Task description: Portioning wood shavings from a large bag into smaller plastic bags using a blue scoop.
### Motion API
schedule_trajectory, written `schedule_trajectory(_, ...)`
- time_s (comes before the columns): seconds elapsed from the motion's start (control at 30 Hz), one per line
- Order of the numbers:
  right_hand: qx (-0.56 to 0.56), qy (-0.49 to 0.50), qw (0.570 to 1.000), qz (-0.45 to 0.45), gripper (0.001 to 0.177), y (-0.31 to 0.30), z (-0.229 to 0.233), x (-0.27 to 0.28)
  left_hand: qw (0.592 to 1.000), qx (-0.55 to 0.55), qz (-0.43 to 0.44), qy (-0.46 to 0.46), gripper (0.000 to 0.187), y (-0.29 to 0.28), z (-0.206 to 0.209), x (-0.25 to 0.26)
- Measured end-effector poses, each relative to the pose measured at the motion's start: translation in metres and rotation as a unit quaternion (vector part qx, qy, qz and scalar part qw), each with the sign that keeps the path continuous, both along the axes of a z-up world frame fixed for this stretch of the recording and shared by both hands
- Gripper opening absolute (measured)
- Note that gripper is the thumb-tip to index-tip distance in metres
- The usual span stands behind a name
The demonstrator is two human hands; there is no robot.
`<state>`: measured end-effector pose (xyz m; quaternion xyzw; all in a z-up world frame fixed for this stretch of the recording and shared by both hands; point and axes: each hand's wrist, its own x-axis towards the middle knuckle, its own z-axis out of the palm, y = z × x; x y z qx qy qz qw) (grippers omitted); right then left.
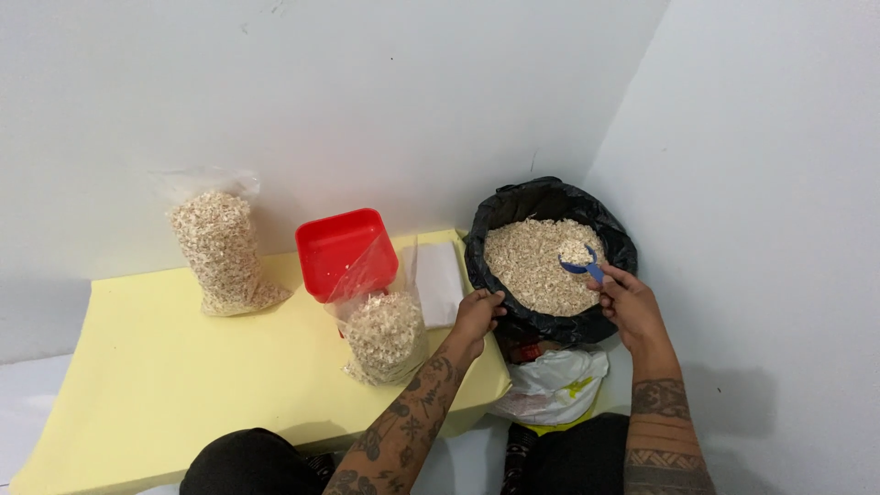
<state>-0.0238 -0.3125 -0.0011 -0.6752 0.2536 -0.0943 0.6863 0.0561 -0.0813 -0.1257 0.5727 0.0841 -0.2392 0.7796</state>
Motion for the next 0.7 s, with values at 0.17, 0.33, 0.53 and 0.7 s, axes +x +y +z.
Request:
schedule_trajectory(0.17, 0.004, -0.016, 1.0, 0.004, 0.039, 0.001, -0.006, 0.009, 0.997, -0.07, -0.017, 0.041, 0.04, 0.009, 0.028, -0.006)
schedule_trajectory(0.33, 0.004, -0.039, 0.999, 0.015, 0.035, 0.007, -0.001, 0.017, 0.991, -0.124, -0.026, 0.04, 0.043, 0.016, 0.046, -0.006)
schedule_trajectory(0.53, 0.013, -0.053, 0.998, -0.007, 0.031, 0.015, -0.008, 0.029, 0.997, 0.02, -0.071, -0.035, 0.067, 0.036, 0.064, -0.02)
schedule_trajectory(0.7, 0.012, -0.074, 0.997, -0.02, 0.031, 0.031, 0.006, 0.027, 0.917, 0.187, -0.133, -0.326, 0.033, 0.067, 0.108, -0.058)
